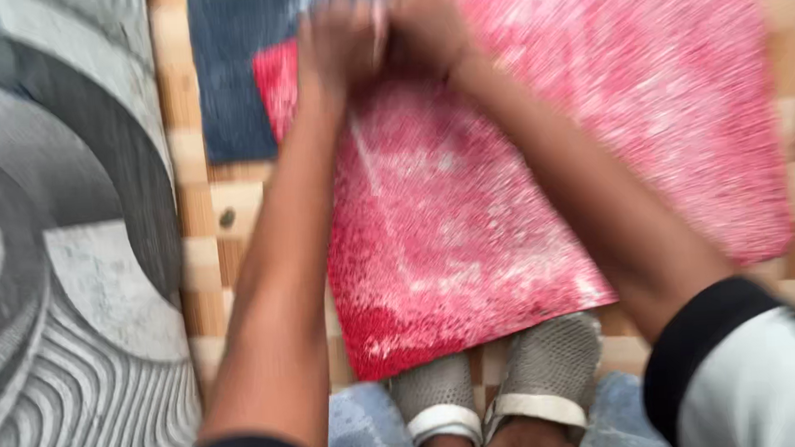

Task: The person squeezes and rubs a mat with both hands, turns it over, and scrubs its surface using a brush while holding it in place.

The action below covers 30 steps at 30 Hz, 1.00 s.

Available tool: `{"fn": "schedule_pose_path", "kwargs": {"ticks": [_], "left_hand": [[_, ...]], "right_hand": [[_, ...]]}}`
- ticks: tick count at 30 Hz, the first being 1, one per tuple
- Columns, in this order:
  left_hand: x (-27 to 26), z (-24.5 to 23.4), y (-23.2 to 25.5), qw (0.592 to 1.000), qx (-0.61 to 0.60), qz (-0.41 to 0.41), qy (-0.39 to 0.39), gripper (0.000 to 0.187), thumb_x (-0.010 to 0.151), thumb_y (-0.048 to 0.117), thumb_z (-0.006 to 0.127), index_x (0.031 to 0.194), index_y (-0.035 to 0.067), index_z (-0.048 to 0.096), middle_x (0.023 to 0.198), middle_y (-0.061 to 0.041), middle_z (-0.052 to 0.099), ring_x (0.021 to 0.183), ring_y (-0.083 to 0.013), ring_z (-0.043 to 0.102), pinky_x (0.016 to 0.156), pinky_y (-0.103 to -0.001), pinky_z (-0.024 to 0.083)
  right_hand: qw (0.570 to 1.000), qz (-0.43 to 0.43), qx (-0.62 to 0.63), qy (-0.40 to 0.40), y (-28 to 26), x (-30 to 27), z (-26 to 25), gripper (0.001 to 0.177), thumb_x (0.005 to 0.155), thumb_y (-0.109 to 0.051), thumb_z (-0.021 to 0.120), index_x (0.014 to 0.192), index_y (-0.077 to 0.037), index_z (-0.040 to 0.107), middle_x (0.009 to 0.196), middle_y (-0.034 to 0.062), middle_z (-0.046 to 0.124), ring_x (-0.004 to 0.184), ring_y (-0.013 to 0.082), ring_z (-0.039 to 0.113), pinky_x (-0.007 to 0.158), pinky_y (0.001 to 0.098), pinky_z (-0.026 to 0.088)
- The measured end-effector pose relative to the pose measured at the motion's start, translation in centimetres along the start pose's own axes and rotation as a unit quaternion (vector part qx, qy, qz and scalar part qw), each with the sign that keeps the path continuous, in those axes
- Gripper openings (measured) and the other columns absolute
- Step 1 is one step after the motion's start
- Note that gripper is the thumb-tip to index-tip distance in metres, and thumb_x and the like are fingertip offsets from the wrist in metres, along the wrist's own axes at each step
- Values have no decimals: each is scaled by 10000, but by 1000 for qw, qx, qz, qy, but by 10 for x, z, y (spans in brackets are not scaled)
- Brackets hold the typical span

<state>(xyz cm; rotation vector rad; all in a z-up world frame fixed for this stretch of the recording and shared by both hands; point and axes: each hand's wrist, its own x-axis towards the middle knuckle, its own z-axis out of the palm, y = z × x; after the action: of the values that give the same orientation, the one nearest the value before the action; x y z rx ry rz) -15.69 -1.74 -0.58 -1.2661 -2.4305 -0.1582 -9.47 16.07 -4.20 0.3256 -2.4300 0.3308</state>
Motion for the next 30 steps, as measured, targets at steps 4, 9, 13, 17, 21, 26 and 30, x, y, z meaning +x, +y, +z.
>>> {"fn": "schedule_pose_path", "kwargs": {"ticks": [4,9,13,17,21,26,30], "left_hand": [[-51,-38,66,998,-49,-26,-31,361,995,325,532,723,121,653,666,-136,678,558,-290,684,476,-464,563],[-133,-94,148,966,-27,-36,-255,493,1113,295,371,755,43,598,669,-128,639,499,-166,668,429,-358,541],[-188,-133,197,962,-121,-44,-240,421,993,365,488,797,61,704,807,-199,713,717,-338,713,673,-499,601],[-203,-137,200,900,-311,-178,-249,361,946,364,589,843,65,762,822,-187,737,757,-334,720,770,-500,574],[-147,-141,159,822,-412,-376,-117,262,905,327,676,878,78,751,836,-109,763,743,-211,710,726,-415,584],[-139,-220,137,927,-221,-215,-215,346,950,412,642,1011,75,692,1100,-123,731,976,-218,706,864,-384,607],[-188,-257,191,926,-133,-8,-353,853,720,741,769,1217,63,627,1235,-196,604,1168,-376,589,972,-570,473]], "right_hand": [[996,30,-9,-81,-48,-69,-43,252,727,-243,770,893,-84,668,1028,136,637,953,314,612,828,453,511],[971,84,35,-223,-128,-153,-113,222,832,-307,760,798,-110,663,917,85,640,913,243,608,846,389,538],[955,127,90,-254,-180,-199,-180,335,770,-393,782,823,-73,699,934,90,659,956,262,612,829,401,536],[965,115,147,-182,-210,-211,-223,311,798,-398,760,861,-94,738,867,93,690,894,283,642,815,423,539],[854,348,197,-333,-167,-231,-222,514,930,-552,699,764,-68,750,709,161,702,572,243,650,607,425,525],[645,571,483,-155,-110,-257,-256,466,1015,-461,529,994,-43,734,763,71,721,558,169,660,462,304,535],[492,584,643,-50,-115,-233,-302,593,961,-580,500,1242,-61,561,835,97,653,620,185,658,535,327,588]]}}
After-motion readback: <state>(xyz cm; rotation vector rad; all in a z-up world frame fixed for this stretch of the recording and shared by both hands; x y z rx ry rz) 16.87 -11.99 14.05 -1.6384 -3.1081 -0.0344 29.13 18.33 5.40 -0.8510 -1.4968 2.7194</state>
